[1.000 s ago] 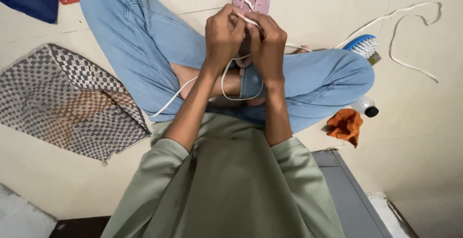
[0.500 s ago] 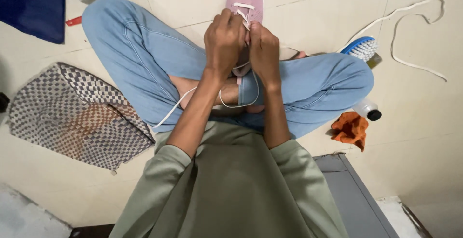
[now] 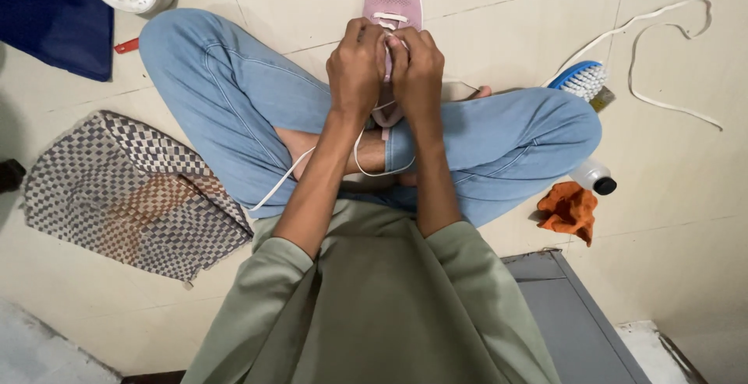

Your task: The person sits cross-legged on the floor and laces a pink sneaker. They thread the white laces through the eyelets, pull them tight, and tie a knot.

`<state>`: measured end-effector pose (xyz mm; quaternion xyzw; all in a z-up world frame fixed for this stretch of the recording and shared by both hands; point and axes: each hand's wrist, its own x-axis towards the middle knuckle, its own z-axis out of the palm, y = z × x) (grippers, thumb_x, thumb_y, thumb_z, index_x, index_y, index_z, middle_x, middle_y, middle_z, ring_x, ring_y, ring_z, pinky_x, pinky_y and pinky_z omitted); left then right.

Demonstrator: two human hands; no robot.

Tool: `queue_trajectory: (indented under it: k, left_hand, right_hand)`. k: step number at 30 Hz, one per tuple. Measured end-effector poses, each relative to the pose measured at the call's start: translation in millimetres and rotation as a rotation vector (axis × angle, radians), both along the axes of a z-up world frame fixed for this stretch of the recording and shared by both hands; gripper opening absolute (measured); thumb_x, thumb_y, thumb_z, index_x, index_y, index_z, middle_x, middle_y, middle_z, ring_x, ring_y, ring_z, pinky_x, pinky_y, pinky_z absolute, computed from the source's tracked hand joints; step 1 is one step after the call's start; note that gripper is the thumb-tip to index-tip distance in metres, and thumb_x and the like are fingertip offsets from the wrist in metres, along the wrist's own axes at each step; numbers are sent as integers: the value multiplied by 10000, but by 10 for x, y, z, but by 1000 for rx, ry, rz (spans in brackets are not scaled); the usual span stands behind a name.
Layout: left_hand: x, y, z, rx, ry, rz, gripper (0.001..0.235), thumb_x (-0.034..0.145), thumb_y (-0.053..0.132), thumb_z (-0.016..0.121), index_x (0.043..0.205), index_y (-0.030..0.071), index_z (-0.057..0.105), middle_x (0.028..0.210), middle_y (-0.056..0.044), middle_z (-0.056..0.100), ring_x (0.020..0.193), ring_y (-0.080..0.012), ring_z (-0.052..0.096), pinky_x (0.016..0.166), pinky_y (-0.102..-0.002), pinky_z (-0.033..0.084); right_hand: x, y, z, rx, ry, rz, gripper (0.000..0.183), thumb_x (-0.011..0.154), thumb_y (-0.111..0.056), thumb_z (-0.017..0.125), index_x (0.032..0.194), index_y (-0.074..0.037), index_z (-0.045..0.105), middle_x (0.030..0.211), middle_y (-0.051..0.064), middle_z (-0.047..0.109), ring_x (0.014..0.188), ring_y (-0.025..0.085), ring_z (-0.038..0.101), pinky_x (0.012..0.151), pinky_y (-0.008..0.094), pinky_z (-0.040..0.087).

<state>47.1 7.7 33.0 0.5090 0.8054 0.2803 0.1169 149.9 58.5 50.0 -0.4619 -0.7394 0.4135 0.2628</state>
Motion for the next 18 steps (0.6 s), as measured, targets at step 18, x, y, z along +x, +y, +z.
queue_trajectory:
  k: [18]
  left_hand:
    - [-145,16,125,128,-326,58,123,880,67,621,960,101,709,924,-74,692,738,-253,690,674,-368,552]
  right_hand:
    - [-139,-29,-143,19,68,-120,51,893,-51,641,893,-98,661,848,44,661,788,220,615,755,362,492]
